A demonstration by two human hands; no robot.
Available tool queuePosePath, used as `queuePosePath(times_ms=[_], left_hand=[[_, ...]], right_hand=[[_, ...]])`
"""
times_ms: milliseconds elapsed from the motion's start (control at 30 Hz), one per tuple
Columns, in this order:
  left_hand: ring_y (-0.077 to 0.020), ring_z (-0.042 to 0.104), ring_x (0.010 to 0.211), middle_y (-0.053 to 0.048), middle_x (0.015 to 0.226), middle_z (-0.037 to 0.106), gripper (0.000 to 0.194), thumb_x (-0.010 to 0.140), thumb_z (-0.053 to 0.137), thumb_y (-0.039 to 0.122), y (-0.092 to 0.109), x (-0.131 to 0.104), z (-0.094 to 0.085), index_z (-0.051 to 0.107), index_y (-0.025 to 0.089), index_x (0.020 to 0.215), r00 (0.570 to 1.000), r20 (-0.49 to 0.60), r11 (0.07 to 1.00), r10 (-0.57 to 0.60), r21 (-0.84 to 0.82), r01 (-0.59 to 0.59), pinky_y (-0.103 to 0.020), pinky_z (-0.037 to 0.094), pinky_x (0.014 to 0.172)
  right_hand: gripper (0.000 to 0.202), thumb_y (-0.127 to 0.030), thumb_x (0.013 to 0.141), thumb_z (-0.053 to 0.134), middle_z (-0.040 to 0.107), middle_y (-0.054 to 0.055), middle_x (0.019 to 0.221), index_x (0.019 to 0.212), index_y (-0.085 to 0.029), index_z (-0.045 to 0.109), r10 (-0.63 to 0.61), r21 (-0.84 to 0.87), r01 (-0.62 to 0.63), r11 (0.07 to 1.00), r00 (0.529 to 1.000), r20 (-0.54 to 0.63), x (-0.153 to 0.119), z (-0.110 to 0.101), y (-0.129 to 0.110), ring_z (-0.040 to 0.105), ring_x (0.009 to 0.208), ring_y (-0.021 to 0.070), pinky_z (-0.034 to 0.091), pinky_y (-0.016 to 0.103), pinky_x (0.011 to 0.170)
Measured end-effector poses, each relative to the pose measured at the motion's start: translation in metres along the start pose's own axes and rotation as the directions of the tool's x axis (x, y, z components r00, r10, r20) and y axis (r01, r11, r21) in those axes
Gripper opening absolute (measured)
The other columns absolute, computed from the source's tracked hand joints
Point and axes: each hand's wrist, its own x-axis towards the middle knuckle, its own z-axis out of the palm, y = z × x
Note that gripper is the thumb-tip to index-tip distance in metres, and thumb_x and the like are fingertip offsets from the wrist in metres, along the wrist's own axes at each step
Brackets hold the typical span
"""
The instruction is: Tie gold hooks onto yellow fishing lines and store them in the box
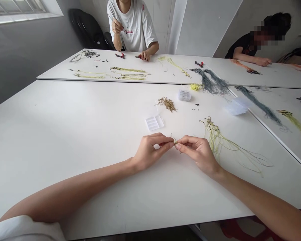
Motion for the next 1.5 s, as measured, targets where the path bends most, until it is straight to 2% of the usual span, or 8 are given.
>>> queuePosePath(times_ms=[200,300,433,633,733,867,1067,1500], left_hand=[[-0.0119,0.057,0.071,-0.004,0.086,0.069,0.020,0.090,0.058,0.031,0.006,0.002,-0.004,0.073,0.020,0.097,0.997,0.049,0.998,-0.059,0.004,0.059,-0.025,0.049,0.068],[-0.0123,0.059,0.072,-0.005,0.084,0.068,0.018,0.090,0.058,0.028,0.004,0.002,-0.004,0.073,0.019,0.096,0.997,-0.016,0.997,0.074,0.025,-0.074,-0.026,0.050,0.067],[-0.0121,0.060,0.070,-0.005,0.082,0.062,0.016,0.088,0.060,0.020,-0.004,0.002,-0.001,0.072,0.018,0.099,0.941,-0.058,0.934,0.333,0.156,-0.321,-0.026,0.051,0.064],[-0.0119,0.057,0.070,-0.005,0.081,0.059,0.017,0.091,0.056,0.018,-0.009,0.001,-0.001,0.070,0.019,0.100,0.908,0.001,0.868,0.419,0.292,-0.401,-0.026,0.050,0.064],[-0.0122,0.057,0.070,-0.006,0.081,0.060,0.016,0.091,0.056,0.020,-0.005,0.002,-0.003,0.070,0.017,0.097,0.938,0.017,0.908,0.347,0.246,-0.340,-0.026,0.050,0.064],[-0.0118,0.056,0.071,-0.005,0.084,0.062,0.017,0.090,0.056,0.026,0.007,0.004,-0.006,0.070,0.016,0.092,0.993,0.104,0.994,0.064,0.078,-0.072,-0.025,0.047,0.066],[-0.0158,0.058,0.084,-0.004,0.089,0.066,0.027,0.090,0.057,0.040,0.021,0.003,-0.004,0.066,0.015,0.087,0.913,0.251,0.839,-0.323,-0.370,0.398,-0.029,0.044,0.077],[-0.0136,0.058,0.084,-0.003,0.084,0.065,0.021,0.090,0.060,0.033,0.024,-0.003,0.008,0.067,0.014,0.085,0.919,0.175,0.715,-0.353,-0.583,0.386,-0.027,0.042,0.081]], right_hand=[[0.013,-0.031,0.083,0.066,0.061,0.002,0.071,0.075,-0.020,0.068,-0.081,-0.070,0.079,0.994,0.996,-0.033,-0.001,0.001,0.000,0.053,0.072,0.0174,0.043,0.033,0.071],[0.012,-0.029,0.083,0.065,0.060,0.002,0.071,0.076,-0.021,0.069,-0.111,-0.121,0.105,0.987,0.993,-0.049,-0.001,0.001,-0.001,0.051,0.071,0.0171,0.042,0.033,0.071],[0.013,-0.031,0.084,0.065,0.062,0.002,0.072,0.077,-0.021,0.070,-0.083,-0.097,0.082,0.992,0.996,-0.012,-0.002,0.000,-0.003,0.051,0.072,0.0171,0.042,0.033,0.072],[0.016,-0.033,0.084,0.065,0.063,0.002,0.071,0.075,-0.020,0.069,-0.037,-0.047,0.039,0.998,0.998,0.040,-0.001,0.000,-0.006,0.052,0.071,0.0167,0.042,0.032,0.072],[0.015,-0.033,0.083,0.066,0.065,0.002,0.074,0.077,-0.020,0.069,-0.032,-0.043,0.034,0.999,0.998,0.048,-0.001,-0.001,-0.005,0.053,0.073,0.0173,0.042,0.033,0.073],[0.013,-0.030,0.083,0.066,0.064,0.001,0.073,0.076,-0.020,0.069,-0.031,-0.040,0.033,0.999,0.998,0.052,0.000,-0.002,-0.003,0.053,0.073,0.0167,0.041,0.033,0.074],[0.012,-0.028,0.083,0.067,0.061,0.000,0.070,0.074,-0.020,0.069,-0.036,0.011,0.035,0.999,0.999,0.041,-0.001,-0.003,-0.006,0.052,0.072,0.0158,0.041,0.032,0.073],[0.010,-0.029,0.082,0.070,0.064,0.000,0.073,0.075,-0.021,0.071,-0.004,0.154,-0.003,0.988,0.999,0.042,-0.003,0.003,-0.003,0.055,0.074,0.0156,0.043,0.032,0.072]])
